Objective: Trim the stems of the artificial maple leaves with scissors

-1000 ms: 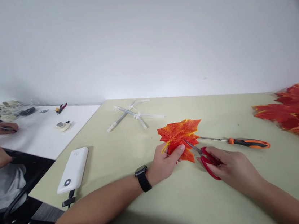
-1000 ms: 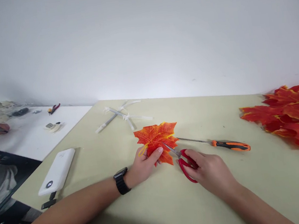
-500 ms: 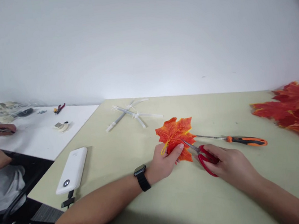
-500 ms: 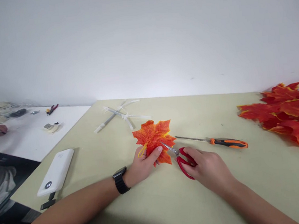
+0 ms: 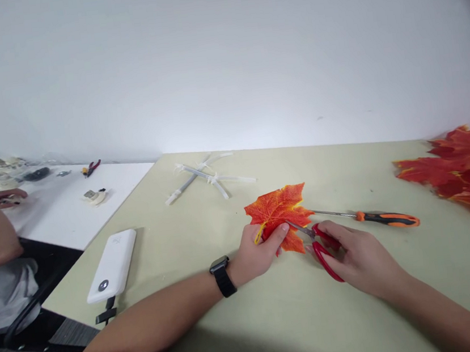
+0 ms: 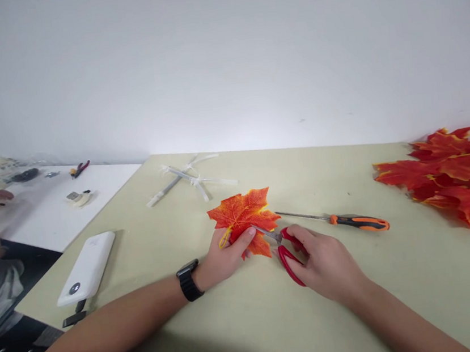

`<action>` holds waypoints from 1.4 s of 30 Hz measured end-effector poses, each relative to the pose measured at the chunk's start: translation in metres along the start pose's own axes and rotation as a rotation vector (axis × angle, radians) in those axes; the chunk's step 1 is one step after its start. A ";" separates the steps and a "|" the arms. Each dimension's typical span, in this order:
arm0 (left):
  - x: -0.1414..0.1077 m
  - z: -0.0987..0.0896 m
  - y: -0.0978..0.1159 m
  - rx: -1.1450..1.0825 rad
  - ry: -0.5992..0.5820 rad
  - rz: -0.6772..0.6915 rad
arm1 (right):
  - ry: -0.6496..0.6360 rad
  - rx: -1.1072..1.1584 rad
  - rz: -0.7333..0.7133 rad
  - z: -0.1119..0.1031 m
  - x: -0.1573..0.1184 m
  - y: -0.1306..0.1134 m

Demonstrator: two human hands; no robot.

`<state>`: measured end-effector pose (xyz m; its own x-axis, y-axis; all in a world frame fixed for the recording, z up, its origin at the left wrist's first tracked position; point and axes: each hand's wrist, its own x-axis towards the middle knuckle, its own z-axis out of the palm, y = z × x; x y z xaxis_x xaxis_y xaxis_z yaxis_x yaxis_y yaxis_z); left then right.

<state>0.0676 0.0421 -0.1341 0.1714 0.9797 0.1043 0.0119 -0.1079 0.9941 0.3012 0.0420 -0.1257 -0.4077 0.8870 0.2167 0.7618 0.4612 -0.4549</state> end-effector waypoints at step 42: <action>0.000 0.004 0.005 -0.252 0.061 0.077 | 0.054 0.043 0.069 0.005 -0.005 -0.004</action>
<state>0.0717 0.0409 -0.1289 0.1025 0.9794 0.1741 -0.2457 -0.1447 0.9585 0.2979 0.0358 -0.1295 -0.3267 0.9169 0.2294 0.7644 0.3991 -0.5064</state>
